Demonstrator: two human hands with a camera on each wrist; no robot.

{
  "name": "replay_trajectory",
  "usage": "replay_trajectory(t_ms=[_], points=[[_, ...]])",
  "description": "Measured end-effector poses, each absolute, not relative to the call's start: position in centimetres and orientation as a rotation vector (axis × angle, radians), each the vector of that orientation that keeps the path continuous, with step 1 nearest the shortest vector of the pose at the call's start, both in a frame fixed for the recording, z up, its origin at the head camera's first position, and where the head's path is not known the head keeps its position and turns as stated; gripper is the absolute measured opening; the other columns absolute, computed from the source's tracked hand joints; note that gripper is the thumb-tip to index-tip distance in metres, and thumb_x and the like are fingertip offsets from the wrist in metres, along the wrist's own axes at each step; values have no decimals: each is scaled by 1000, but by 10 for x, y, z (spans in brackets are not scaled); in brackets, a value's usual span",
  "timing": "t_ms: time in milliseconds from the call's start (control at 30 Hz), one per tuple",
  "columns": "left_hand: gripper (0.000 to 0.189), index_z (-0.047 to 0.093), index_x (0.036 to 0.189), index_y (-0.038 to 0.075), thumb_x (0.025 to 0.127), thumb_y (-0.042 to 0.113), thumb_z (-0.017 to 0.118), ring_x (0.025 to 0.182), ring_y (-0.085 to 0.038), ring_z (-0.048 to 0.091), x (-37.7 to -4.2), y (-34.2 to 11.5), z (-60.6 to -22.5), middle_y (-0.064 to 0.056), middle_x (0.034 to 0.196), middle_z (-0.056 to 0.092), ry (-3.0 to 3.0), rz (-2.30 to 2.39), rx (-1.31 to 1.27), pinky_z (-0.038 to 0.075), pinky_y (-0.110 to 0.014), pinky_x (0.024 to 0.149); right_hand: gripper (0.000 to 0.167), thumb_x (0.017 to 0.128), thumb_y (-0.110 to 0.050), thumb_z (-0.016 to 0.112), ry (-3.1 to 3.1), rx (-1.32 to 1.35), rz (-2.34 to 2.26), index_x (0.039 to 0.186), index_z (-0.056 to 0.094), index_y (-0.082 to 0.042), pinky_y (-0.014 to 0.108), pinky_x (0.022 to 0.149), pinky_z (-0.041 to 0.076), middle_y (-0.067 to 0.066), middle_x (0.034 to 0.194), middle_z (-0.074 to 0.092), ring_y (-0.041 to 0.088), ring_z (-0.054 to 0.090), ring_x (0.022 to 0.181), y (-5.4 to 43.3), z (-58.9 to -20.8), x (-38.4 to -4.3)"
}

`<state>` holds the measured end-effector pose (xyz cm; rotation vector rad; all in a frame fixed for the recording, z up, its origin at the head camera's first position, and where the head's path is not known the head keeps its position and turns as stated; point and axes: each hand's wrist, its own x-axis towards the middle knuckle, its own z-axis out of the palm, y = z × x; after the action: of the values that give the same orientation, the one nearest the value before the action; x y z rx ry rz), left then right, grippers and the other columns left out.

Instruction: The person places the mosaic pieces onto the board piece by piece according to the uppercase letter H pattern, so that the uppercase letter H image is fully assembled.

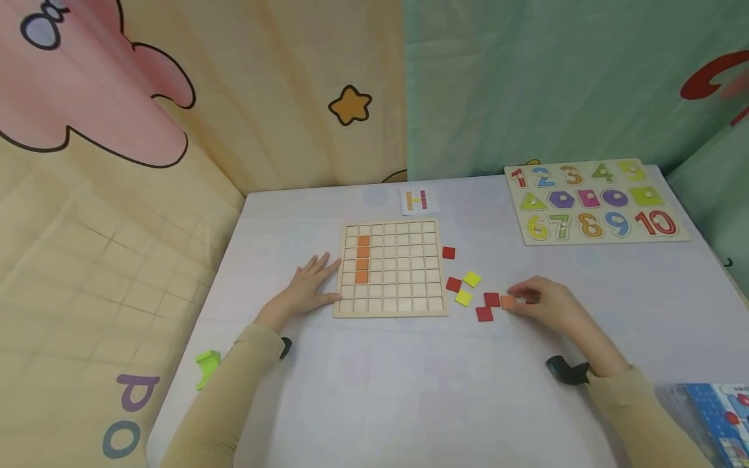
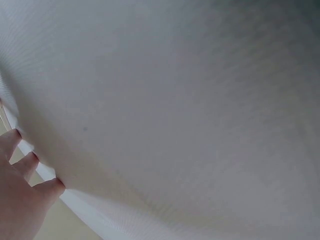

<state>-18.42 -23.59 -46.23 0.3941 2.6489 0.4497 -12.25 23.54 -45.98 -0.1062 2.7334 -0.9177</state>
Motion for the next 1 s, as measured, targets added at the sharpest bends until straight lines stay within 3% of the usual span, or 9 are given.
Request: replay_trajectory(t_ms=[233,433,767,1000], points=[[86,19,159,19,92,47,64,152,-42,-3,-185,-235,-461,-15,166,4,2659,431,393,0,-66,119,29,86,-16,75,2777,-135,-862,107,71,3,47,81,55,18,99,66,29,57,88,230,-460,-126],[85,20,158,18,92,47,65,152,-43,-2,-184,-236,-463,-16,166,5,2659,432,397,1,-66,119,24,85,-15,76,2754,-115,-867,101,69,1,45,78,55,16,95,65,28,56,85,228,-458,-125],[85,21,158,17,92,46,65,152,-43,-1,-183,-237,-462,-17,166,5,2665,444,409,2,-67,119,27,85,-29,77,2695,-66,-946,99,66,-9,27,60,49,9,92,69,19,57,75,221,-441,-134],[85,21,158,18,92,47,65,152,-42,-2,-183,-236,-462,-16,166,5,2666,441,398,2,-66,119,25,87,-27,76,2643,-131,-1111,99,66,-7,26,68,51,9,91,70,20,60,80,180,-438,-145]])
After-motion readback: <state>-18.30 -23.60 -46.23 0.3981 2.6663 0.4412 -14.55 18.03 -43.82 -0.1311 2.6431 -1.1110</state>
